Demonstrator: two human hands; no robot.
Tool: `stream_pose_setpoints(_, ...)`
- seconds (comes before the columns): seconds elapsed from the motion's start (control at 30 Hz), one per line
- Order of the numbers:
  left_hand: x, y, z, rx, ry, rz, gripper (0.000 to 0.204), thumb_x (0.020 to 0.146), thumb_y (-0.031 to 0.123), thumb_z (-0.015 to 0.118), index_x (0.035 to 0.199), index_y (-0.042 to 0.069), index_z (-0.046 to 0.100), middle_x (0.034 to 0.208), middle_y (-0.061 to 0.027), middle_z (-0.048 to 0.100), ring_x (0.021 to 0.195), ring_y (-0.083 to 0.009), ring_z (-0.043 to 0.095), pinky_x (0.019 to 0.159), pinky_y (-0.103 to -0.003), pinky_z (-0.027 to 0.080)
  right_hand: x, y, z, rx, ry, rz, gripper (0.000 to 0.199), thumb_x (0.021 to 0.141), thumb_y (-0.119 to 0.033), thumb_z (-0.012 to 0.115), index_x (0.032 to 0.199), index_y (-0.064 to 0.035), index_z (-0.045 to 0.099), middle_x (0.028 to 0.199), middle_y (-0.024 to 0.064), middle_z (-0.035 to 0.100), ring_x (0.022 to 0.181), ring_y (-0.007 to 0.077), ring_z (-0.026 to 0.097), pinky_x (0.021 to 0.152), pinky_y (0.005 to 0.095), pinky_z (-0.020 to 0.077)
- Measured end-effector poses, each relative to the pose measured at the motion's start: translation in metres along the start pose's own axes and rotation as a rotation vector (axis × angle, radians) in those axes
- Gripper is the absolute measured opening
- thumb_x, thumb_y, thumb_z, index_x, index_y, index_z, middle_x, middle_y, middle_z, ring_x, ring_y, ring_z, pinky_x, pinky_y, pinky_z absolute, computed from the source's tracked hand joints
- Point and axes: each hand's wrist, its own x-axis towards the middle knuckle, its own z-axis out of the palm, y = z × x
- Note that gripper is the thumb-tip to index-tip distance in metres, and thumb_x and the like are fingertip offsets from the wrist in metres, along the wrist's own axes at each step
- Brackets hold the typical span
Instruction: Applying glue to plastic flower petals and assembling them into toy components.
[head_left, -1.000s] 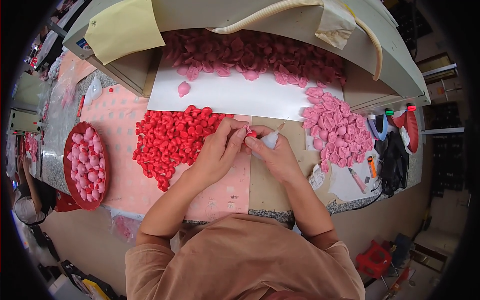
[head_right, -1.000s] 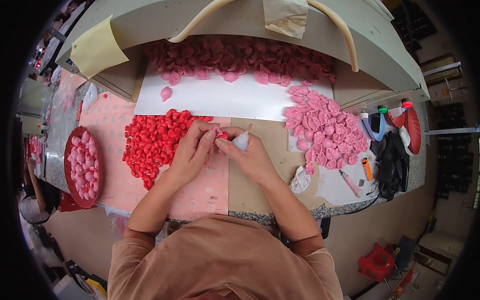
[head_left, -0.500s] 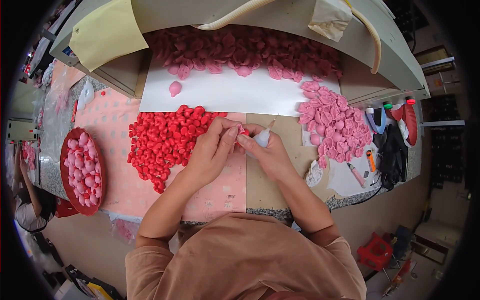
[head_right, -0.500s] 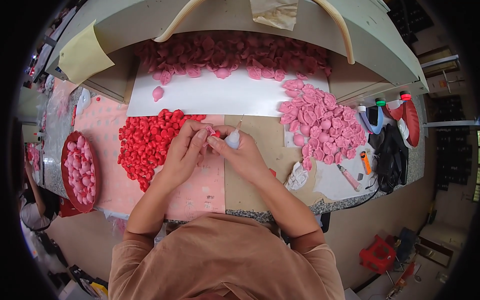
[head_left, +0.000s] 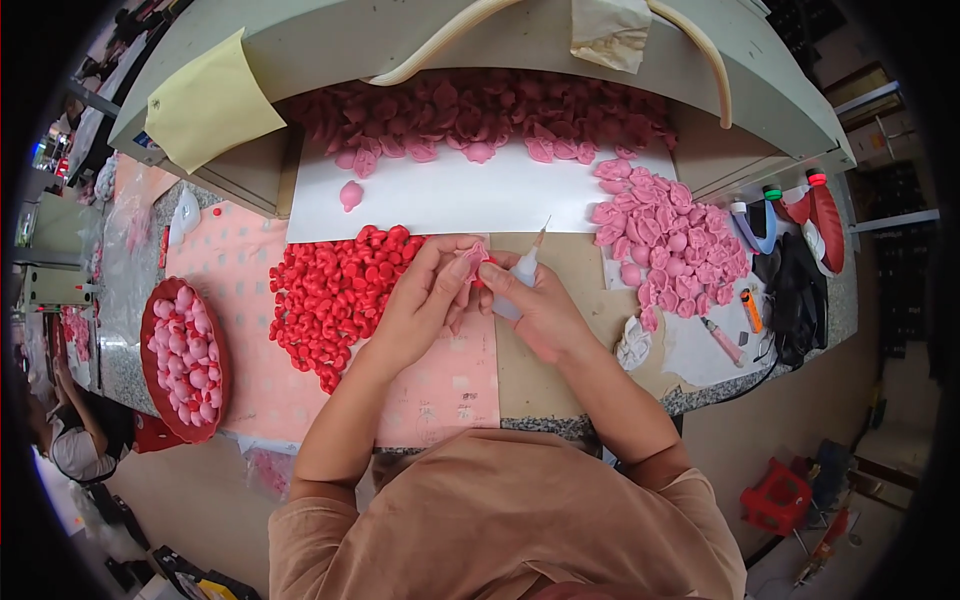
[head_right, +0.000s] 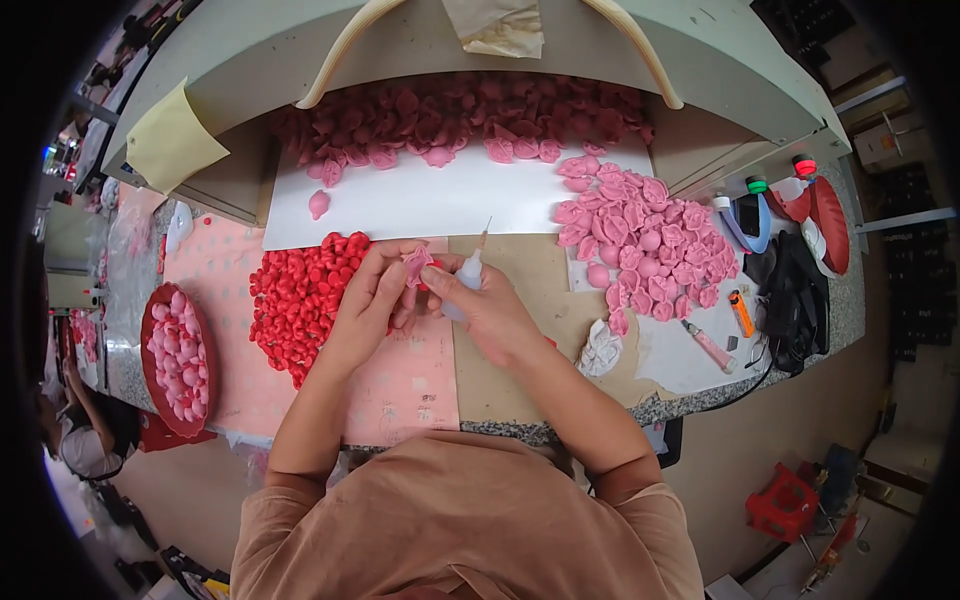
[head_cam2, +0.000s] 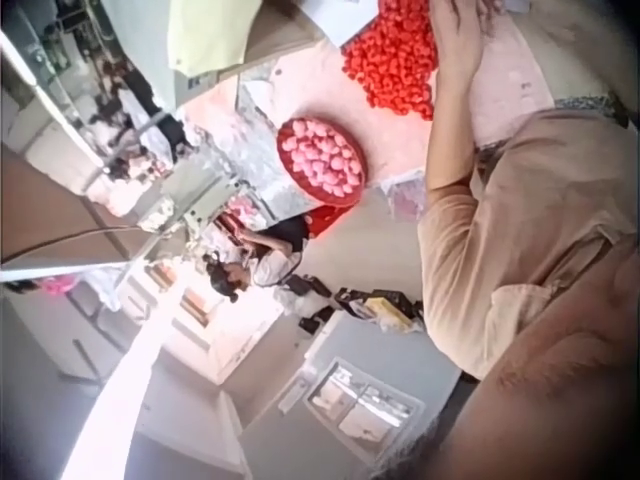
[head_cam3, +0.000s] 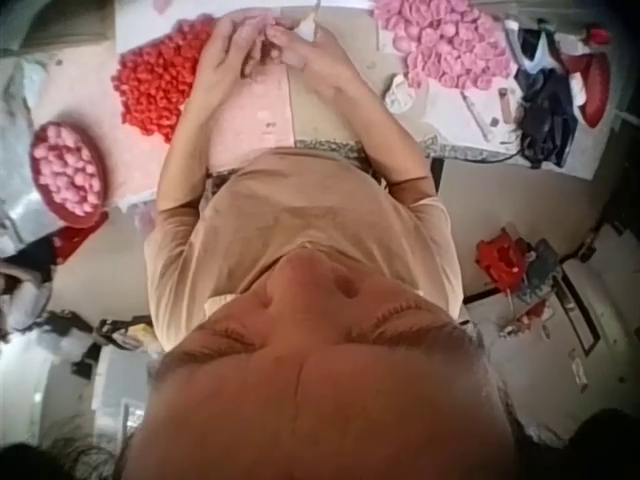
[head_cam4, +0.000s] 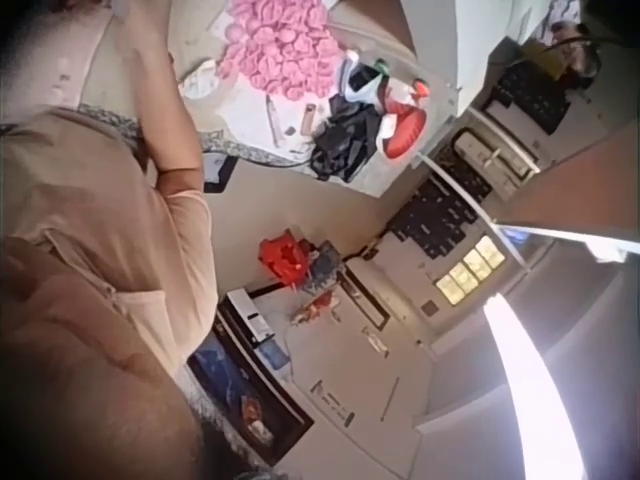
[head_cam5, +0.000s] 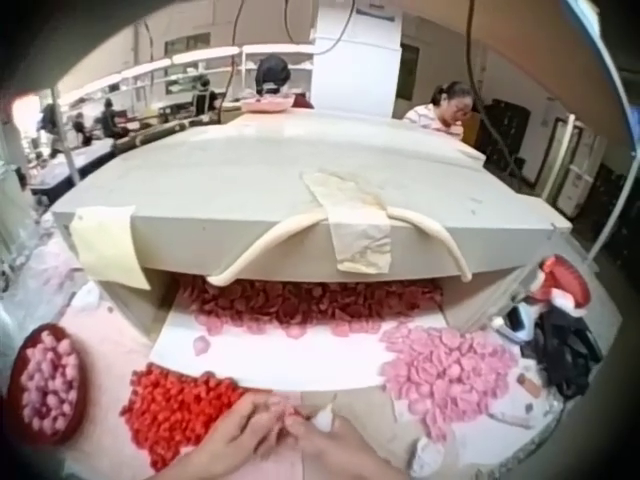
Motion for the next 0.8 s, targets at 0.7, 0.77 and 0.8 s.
stream_pose_setpoints(0.7,0.006,-0.003,-0.010,-0.113,0.156,0.117,0.042,0.089,0.011,0.053,0.128,-0.001,0.042,0.120,-0.0135,0.052,0.110,-0.0218,0.052,0.091,-0.034,0.046,-0.016,-0.030,0.013,0.268,-0.160,0.274,0.037,0.093,-0.037,0.049,0.109,-0.0037,0.053,0.092,0.0050,0.059,0.075,0.0127,0.059,0.062,0.0270,0.0495)
stream_pose_setpoints(0.77,0.009,-0.001,-0.010,-0.549,0.125,0.191,0.045,0.091,0.019,0.051,0.129,-0.001,0.038,0.119,-0.0141,0.052,0.108,-0.0241,0.055,0.092,-0.037,0.047,-0.017,-0.037,0.003,0.034,-0.177,0.232,0.040,0.093,-0.041,0.048,0.106,-0.0039,0.053,0.090,0.0056,0.060,0.067,0.0120,0.059,0.053,0.0239,0.0473)
stream_pose_setpoints(0.8,0.008,0.003,-0.006,-0.541,0.155,0.159,0.050,0.092,0.024,0.050,0.132,0.000,0.033,0.117,-0.0142,0.052,0.108,-0.0254,0.055,0.092,-0.039,0.048,-0.016,-0.036,-0.001,0.040,-0.178,0.229,0.040,0.093,-0.041,0.048,0.106,-0.0039,0.053,0.090,0.0056,0.060,0.067,0.0120,0.059,0.053,0.0239,0.0473)
